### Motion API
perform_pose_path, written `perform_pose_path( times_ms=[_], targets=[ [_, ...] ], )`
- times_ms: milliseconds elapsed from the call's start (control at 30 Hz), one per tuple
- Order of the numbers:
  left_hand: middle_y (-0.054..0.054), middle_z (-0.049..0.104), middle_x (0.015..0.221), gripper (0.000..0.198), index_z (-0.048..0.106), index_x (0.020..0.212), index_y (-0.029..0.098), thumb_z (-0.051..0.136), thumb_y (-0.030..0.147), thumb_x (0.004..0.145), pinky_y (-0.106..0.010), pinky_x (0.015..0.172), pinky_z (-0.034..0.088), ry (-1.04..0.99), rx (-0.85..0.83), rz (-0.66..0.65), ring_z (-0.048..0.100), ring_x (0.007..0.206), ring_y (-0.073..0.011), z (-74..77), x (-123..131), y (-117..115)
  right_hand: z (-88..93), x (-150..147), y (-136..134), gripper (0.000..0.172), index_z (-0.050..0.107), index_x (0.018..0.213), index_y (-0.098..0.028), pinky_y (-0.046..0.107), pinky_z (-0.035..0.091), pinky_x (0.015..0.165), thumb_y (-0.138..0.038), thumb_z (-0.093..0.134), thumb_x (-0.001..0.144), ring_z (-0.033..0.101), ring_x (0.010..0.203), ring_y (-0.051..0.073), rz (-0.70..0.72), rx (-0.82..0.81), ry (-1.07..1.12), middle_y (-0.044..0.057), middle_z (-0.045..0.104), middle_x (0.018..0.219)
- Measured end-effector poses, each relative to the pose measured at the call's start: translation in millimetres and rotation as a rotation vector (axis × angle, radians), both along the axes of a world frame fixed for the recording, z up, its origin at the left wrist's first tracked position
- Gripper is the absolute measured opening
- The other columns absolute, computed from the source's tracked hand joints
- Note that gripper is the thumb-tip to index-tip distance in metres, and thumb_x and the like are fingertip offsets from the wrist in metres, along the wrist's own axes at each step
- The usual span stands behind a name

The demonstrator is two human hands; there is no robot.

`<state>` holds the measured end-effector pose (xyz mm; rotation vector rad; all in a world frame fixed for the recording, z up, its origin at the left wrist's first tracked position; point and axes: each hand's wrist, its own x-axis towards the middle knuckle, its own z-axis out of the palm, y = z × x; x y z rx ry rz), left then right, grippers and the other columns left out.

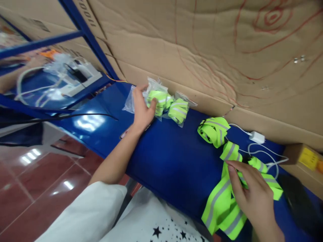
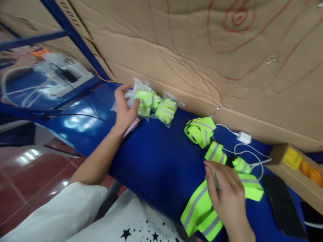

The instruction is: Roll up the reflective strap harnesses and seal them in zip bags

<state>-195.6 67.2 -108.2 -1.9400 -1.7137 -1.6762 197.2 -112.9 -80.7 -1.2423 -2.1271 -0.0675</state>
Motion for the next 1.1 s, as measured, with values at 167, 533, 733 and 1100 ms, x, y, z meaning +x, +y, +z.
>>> perform_pose_path(
  times_ms=[167, 533, 733, 1100],
  targets=[
    [-0.011, 0.067, 0.126, 0.030, 0.058, 0.129, 0.020, 0.059, 0.027, 0.100, -0.037, 0.098, 0.055, 0.180, 0.050, -0.264, 0.065, 0.117, -0.0234, 9.3, 56.3, -34.0, 12.8, 9.5, -5.8, 0.015, 0.074, 0.112, -0.023, 0.025, 0.053, 0.071, -0.018, 0.067, 0.100, 0.072, 0.070, 0.012, -0.254, 0.020, 0.110, -0.001, 0.078, 0.088],
    [-0.012, 0.067, 0.135, 0.043, 0.058, 0.141, 0.020, 0.054, 0.011, 0.099, -0.041, 0.107, 0.047, 0.836, 0.143, -1.162, 0.063, 0.125, -0.0237, 12.4, 187.8, -130.9, 39.3, 78.2, -34.4, 0.022, 0.070, 0.120, -0.023, 0.030, 0.055, 0.075, -0.035, 0.058, 0.106, 0.077, 0.092, 0.022, -0.462, -0.161, -0.158, 0.003, 0.079, 0.110],
    [-0.018, 0.054, 0.152, 0.063, 0.049, 0.153, 0.018, 0.057, 0.011, 0.091, -0.054, 0.119, 0.039, 0.976, -0.020, -0.996, 0.052, 0.142, -0.0344, 4.3, 244.5, -54.9, 12.3, 83.4, -43.8, 0.023, 0.067, 0.123, -0.024, 0.045, 0.053, 0.102, -0.034, 0.056, 0.106, 0.070, 0.116, 0.027, -0.360, -0.220, -0.128, 0.009, 0.073, 0.124],
    [-0.001, 0.075, 0.100, 0.024, 0.067, 0.104, 0.019, 0.058, 0.020, 0.081, -0.029, 0.080, 0.053, 0.125, -0.544, -1.014, 0.070, 0.088, -0.0188, 35.9, 234.2, -36.6, -14.4, 101.4, -38.0, 0.049, 0.052, 0.150, -0.027, 0.052, 0.052, 0.109, -0.045, 0.060, 0.105, 0.063, 0.131, 0.030, -0.249, -0.429, -0.133, 0.013, 0.064, 0.144]
  ],
)
